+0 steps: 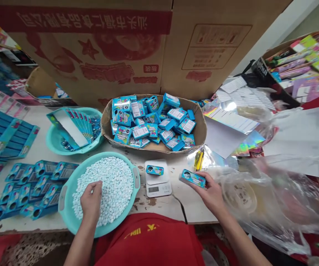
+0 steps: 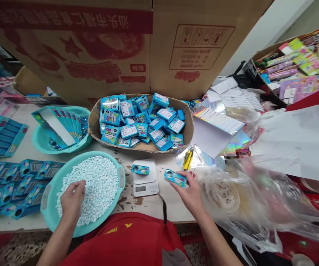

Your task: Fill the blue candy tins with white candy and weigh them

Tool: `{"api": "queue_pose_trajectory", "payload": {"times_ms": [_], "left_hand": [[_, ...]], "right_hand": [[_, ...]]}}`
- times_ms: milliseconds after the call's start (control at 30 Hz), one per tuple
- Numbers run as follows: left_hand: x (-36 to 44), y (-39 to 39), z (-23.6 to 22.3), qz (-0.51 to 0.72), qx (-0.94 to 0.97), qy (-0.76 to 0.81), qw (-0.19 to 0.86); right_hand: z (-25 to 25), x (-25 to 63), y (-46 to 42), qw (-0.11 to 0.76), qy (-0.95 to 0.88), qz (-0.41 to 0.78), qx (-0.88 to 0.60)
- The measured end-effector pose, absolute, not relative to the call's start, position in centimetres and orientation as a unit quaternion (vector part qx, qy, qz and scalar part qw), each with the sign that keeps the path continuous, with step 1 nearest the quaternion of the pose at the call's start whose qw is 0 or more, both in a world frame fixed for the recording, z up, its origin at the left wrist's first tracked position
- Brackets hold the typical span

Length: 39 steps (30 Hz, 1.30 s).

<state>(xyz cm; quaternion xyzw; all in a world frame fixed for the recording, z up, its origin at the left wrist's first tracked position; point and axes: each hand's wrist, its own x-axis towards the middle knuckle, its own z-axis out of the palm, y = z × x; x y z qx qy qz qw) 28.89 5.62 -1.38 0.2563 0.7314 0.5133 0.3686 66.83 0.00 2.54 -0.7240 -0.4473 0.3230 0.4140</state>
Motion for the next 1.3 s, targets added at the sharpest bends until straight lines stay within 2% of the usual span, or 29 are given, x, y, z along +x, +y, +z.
{"api": "queue_pose_trajectory", "payload": {"times_ms": [167, 267, 500, 667, 800, 967, 1067, 1167, 1300], "left_hand": [[29.6, 6.6, -0.7, 0.513, 0.206, 0.716, 0.427], [29.8, 7.5, -0.3, 0.517, 0.197, 0.7, 0.451], [29.5, 7.3, 0.9, 0.524, 0.138, 0.661, 0.519], [29.6, 7.0, 1.3, 0.546, 0.122, 0.653, 0.511], [30.1, 6.6, 1.2, 0.543, 0.067, 0.625, 0.557], [32.2, 6.5, 2.2, 0.536, 0.051, 0.601, 0.591], [34.3, 7.3, 2.9, 0.512, 0.066, 0.579, 0.631], [35.8, 8.3, 3.1, 0.487, 0.058, 0.589, 0.642], [35.9, 8.7, 2.7, 0.505, 0.051, 0.607, 0.612]], "right_hand": [[-4.9, 68.3, -1.9, 0.433, -0.381, 0.263, -0.774], [-6.4, 67.8, -2.6, 0.418, -0.392, 0.262, -0.777], [-2.6, 66.0, -1.1, 0.4, -0.555, 0.116, -0.72], [-3.3, 61.5, 3.4, 0.39, -0.606, 0.237, -0.652], [-3.9, 58.2, 6.0, 0.365, -0.611, 0.321, -0.625], [2.2, 56.0, 7.2, 0.404, -0.686, 0.278, -0.538], [5.1, 54.2, 8.0, 0.386, -0.76, 0.231, -0.468], [5.5, 51.9, 8.7, 0.334, -0.81, 0.21, -0.434], [5.2, 50.1, 9.1, 0.311, -0.833, 0.19, -0.417]]}}
